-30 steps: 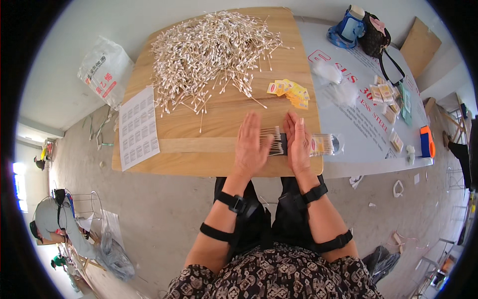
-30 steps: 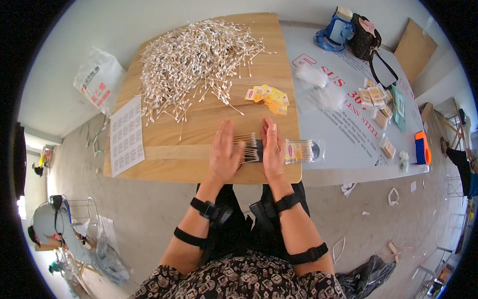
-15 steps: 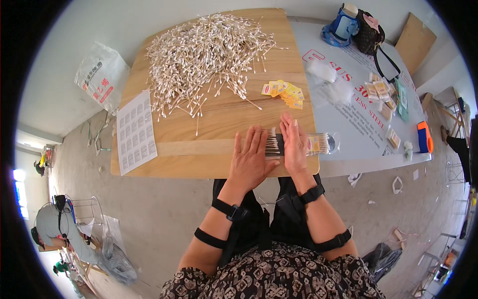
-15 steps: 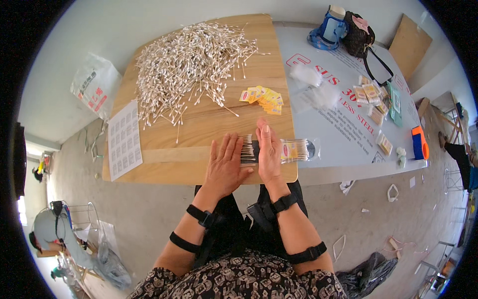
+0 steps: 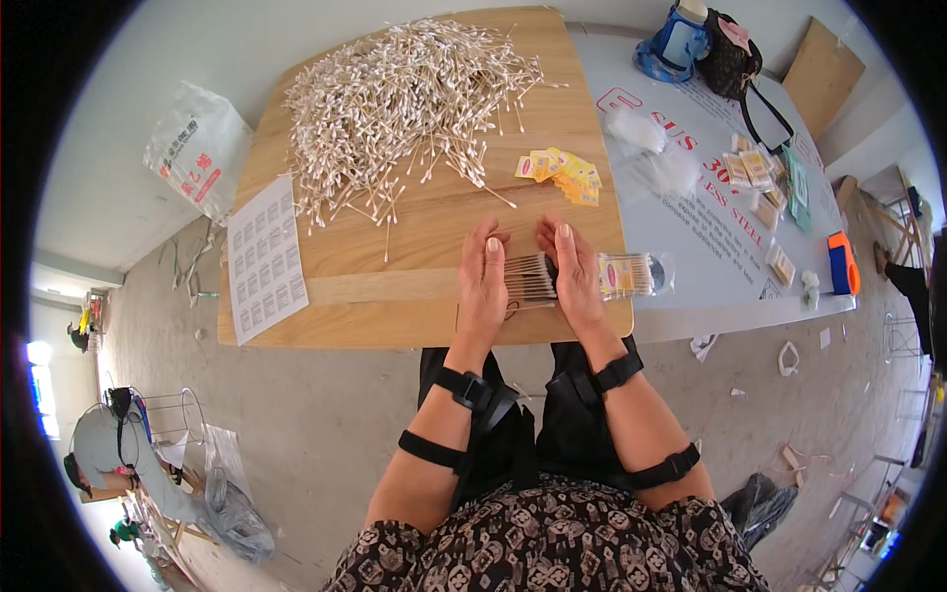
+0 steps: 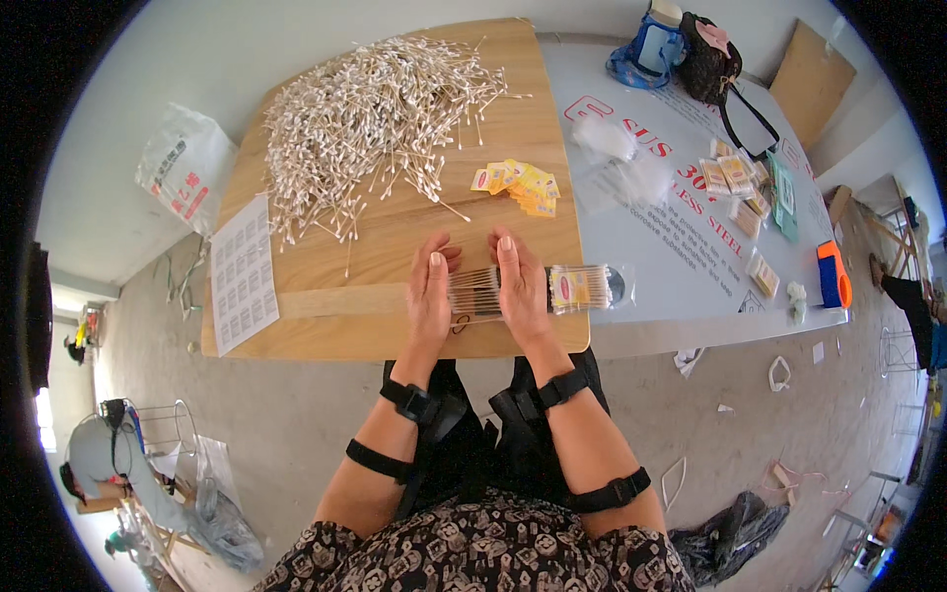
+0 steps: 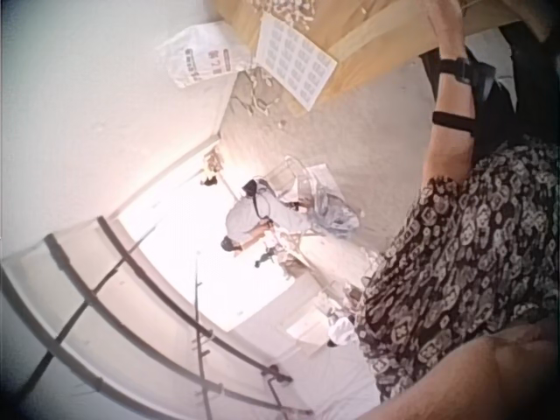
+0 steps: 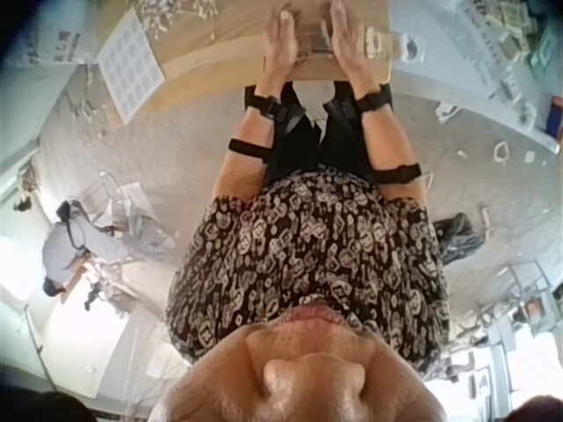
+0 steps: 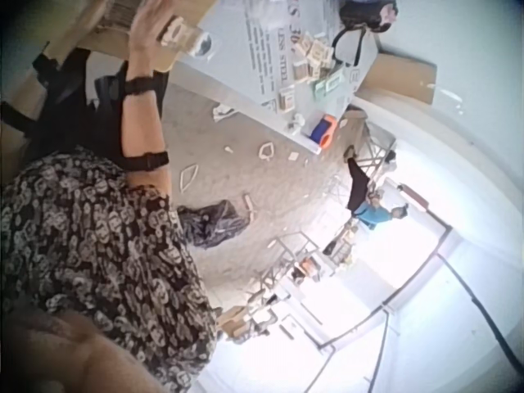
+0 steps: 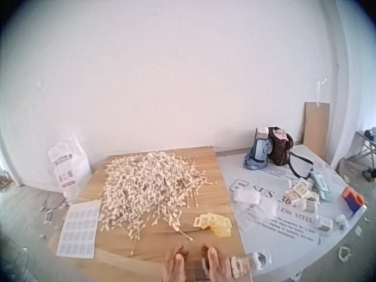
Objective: Counting and packaging small cotton swabs into clear plastic bags.
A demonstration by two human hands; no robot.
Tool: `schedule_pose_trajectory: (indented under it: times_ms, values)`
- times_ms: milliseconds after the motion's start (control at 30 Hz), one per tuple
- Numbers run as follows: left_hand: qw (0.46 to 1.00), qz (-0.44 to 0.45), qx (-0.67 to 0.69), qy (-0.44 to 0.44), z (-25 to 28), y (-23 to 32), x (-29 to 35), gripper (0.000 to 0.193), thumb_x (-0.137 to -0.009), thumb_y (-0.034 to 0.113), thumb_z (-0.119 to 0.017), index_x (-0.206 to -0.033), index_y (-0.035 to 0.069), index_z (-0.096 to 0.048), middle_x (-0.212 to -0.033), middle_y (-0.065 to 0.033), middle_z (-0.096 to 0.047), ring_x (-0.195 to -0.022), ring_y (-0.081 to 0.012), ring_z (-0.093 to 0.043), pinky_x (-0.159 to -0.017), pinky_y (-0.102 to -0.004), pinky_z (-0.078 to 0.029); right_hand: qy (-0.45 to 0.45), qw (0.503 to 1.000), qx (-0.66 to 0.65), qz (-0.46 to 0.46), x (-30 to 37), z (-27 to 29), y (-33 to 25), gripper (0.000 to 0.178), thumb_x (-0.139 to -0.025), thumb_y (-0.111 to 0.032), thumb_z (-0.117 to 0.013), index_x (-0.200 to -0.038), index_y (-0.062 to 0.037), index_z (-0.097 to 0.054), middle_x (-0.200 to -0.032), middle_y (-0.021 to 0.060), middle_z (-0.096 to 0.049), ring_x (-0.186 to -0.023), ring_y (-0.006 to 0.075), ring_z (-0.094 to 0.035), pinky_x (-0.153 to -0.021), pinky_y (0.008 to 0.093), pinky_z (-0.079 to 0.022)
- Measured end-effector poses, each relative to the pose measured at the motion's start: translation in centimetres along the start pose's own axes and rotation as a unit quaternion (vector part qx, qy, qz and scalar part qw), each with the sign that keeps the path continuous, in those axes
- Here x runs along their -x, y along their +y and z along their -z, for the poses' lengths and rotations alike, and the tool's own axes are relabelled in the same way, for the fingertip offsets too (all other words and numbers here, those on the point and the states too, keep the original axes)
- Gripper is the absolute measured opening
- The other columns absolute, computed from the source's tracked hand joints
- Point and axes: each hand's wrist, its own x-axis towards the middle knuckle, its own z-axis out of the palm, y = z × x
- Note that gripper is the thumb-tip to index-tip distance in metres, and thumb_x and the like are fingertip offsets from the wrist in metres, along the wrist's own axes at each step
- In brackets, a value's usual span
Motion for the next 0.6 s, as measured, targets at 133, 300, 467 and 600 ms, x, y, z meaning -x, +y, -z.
schedule_pose_trajectory:
  times_ms: [133, 300, 467, 600]
  values:
    - [1.000, 0.006, -0.002, -0.005, 1.2, 0.1, 0.9, 0.043, -0.105, 0.028, -0.044, -0.134, -0.002, -0.049, -0.128, -0.0187, -0.057, -0.119, -0.0277, -0.056, -0.102, -0.0378, -0.044, 0.005, 1.000, -0.020, 0.001, 0.8, 0.3, -0.2, 0.052, -0.105, -0.038, -0.045, -0.129, 0.0073, -0.054, -0.117, 0.0124, -0.062, -0.109, 0.0174, -0.056, -0.099, 0.0297, -0.044]
    - [0.816, -0.144, -0.532, -0.176, 2.0, 3.1, 3.7, 0.074, -0.092, 0.041, -0.059, -0.146, -0.003, -0.034, -0.154, -0.0237, -0.029, -0.145, -0.0389, -0.023, -0.117, -0.0503, -0.020, 0.008, 1.000, 0.003, -0.002, 1.0, 0.7, -0.3, 0.051, -0.105, -0.037, -0.045, -0.129, 0.0070, -0.054, -0.120, 0.0134, -0.061, -0.112, 0.0185, -0.056, -0.101, 0.0308, -0.044]
    - [0.795, -0.106, -0.562, -0.203, 2.0, 3.5, 6.0, 0.090, -0.086, 0.051, -0.063, -0.149, -0.004, -0.028, -0.158, -0.0217, -0.022, -0.148, -0.0356, -0.017, -0.119, -0.0518, -0.012, 0.010, 1.000, -0.021, -0.001, 1.0, 0.7, -0.1, 0.052, -0.105, -0.036, -0.045, -0.129, 0.0088, -0.053, -0.122, 0.0165, -0.060, -0.116, 0.0208, -0.055, -0.105, 0.0322, -0.042]
    - [0.781, -0.115, -0.586, -0.181, 1.5, 2.9, 4.6, 0.091, -0.085, 0.050, -0.064, -0.148, -0.005, -0.028, -0.158, -0.0218, -0.022, -0.148, -0.0348, -0.016, -0.119, -0.0531, -0.012, 0.009, 0.999, -0.035, 0.009, 1.1, 0.2, -0.3, 0.052, -0.104, -0.036, -0.046, -0.130, 0.0086, -0.053, -0.123, 0.0171, -0.060, -0.117, 0.0212, -0.055, -0.105, 0.0323, -0.042]
